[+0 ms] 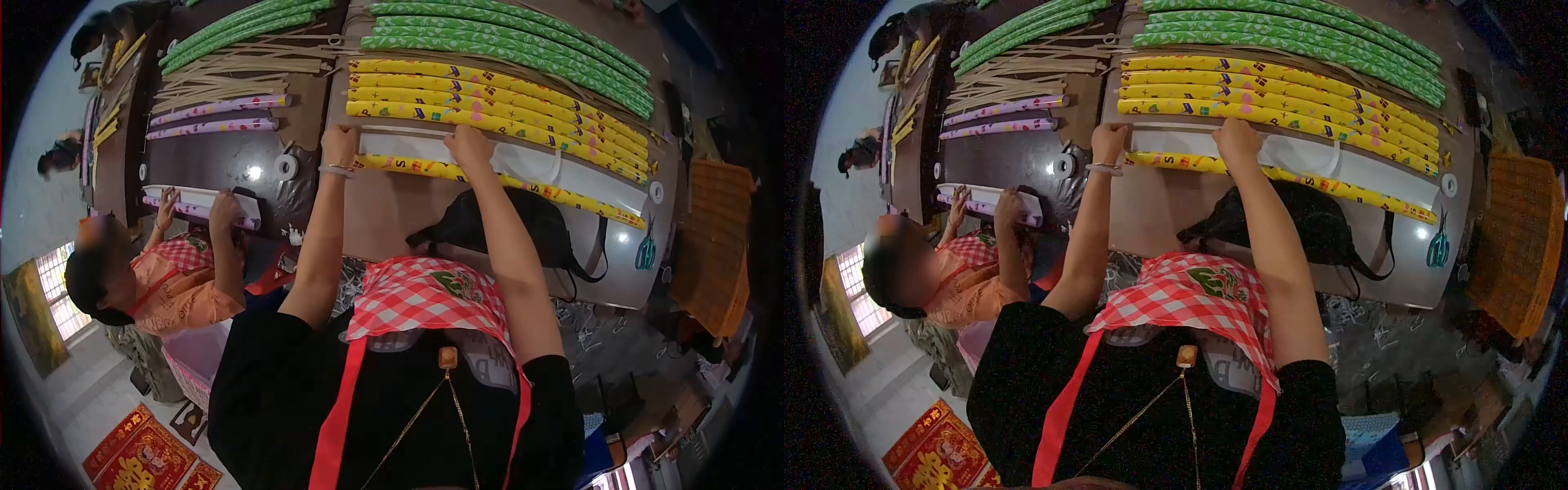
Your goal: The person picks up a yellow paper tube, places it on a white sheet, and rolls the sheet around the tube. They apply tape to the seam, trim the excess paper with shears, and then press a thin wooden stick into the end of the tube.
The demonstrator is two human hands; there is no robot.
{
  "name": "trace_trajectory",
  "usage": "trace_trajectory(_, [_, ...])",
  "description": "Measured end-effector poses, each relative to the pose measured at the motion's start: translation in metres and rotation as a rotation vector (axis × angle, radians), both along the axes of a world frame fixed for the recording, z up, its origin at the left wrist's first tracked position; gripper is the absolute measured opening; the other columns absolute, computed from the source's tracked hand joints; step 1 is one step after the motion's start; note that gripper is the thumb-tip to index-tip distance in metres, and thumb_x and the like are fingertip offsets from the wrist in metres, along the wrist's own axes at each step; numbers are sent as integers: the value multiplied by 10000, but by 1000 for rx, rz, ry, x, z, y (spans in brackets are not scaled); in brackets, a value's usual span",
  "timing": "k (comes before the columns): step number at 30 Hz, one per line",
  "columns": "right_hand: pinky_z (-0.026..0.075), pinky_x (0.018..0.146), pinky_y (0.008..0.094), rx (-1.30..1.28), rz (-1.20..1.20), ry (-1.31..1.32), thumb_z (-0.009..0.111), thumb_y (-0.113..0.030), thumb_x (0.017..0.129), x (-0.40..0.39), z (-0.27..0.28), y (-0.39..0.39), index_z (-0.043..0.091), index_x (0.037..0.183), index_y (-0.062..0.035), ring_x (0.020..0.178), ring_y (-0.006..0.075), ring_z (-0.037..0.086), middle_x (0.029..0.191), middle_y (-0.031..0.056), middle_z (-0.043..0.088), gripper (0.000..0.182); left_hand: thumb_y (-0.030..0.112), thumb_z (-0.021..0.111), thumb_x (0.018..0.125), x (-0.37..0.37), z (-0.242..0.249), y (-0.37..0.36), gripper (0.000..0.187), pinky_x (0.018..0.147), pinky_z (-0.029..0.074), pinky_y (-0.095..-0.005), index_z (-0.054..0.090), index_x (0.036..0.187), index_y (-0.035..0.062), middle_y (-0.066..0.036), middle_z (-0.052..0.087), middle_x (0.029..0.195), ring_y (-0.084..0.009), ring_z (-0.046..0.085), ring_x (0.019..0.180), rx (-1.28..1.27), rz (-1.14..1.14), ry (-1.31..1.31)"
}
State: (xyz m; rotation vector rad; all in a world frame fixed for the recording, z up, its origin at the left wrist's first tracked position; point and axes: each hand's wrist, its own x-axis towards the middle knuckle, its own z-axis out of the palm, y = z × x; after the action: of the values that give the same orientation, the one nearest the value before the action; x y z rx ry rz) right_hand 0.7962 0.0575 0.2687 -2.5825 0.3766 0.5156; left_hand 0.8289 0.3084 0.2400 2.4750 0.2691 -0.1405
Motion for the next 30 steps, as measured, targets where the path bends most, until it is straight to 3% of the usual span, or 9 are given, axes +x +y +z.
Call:
trace_trajectory(2, [471, 640, 420, 1, -9, -13, 581, -267, 713, 0, -2, 0, 626, 814, -27, 782, 314, 592, 833, 153, 611, 264, 261, 608, 684, -2, -1, 7, 290, 653, 461, -340, 641, 804, -1, -156, 622, 724, -281, 606, 712, 50, 110, -99])
trace_trajectory(4, [472, 638, 420, 3, -14, -24, 585, -266, 712, 0, -1, 1, 625, 817, -26, 779, 314, 592, 836, 156, 611, 265, 183, 595, 701, -8, 8, -3, 231, 657, 453, -361, 614, 833, -5, -145, 611, 735, -291, 587, 710, 103, 162, -96])
trace_trajectory(6, [473, 648, 422, 18, -10, 35, 592, -267, 710, 1, 0, 1, 623, 825, -26, 791, 314, 591, 844, 155, 610, 269, 87, 564, 717, -17, 15, -19, 177, 628, 434, -386, 566, 869, -4, -134, 588, 733, -296, 560, 680, 299, 136, -631])
trace_trajectory(7, [473, 648, 422, 18, -11, 35, 592, -267, 710, 1, -2, 1, 623, 825, -26, 791, 314, 591, 844, 155, 610, 269, -2, 518, 720, -25, 27, -36, 161, 631, 410, -404, 534, 881, 1, -143, 560, 758, -297, 535, 709, 210, 46, -650])
trace_trajectory(9, [473, 665, 420, -12, -4, -13, 596, -275, 712, 0, -5, 2, 622, 840, -27, 809, 312, 590, 854, 154, 609, 280, -19, 497, 716, -44, 30, -66, 171, 675, 403, -401, 541, 880, -9, -172, 557, 818, -315, 521, 787, -71, -215, -417])
trace_trajectory(11, [473, 673, 417, -23, -2, -23, 592, -282, 720, -2, -1, 2, 621, 848, -29, 818, 311, 589, 860, 153, 608, 285, -38, 486, 695, -58, 41, -102, 196, 719, 396, -400, 544, 882, -16, -191, 548, 857, -336, 498, 840, -141, -370, -228])
trace_trajectory(13, [472, 681, 415, -34, -4, -41, 589, -289, 727, -2, 1, 2, 621, 857, -31, 827, 309, 589, 866, 152, 607, 291, -42, 484, 672, -60, 37, -127, 219, 735, 399, -400, 547, 880, -26, -193, 550, 850, -358, 490, 830, -199, -497, -387])
trace_trajectory(25, [470, 689, 407, -32, 36, 28, 565, -305, 750, 1, -7, -2, 625, 867, -45, 827, 303, 591, 867, 144, 611, 292, -41, 507, 631, -64, 27, -137, 282, 780, 398, -373, 539, 910, -19, -171, 535, 892, -329, 483, 861, -9, -586, -305])
trace_trajectory(30, [459, 686, 405, -64, 30, 5, 544, -364, 728, -2, -1, -5, 647, 821, -113, 795, 297, 590, 822, 120, 622, 287, -23, 508, 649, -65, 21, -139, 284, 795, 407, -340, 539, 932, -24, -162, 524, 933, -306, 482, 883, 140, -626, -276])
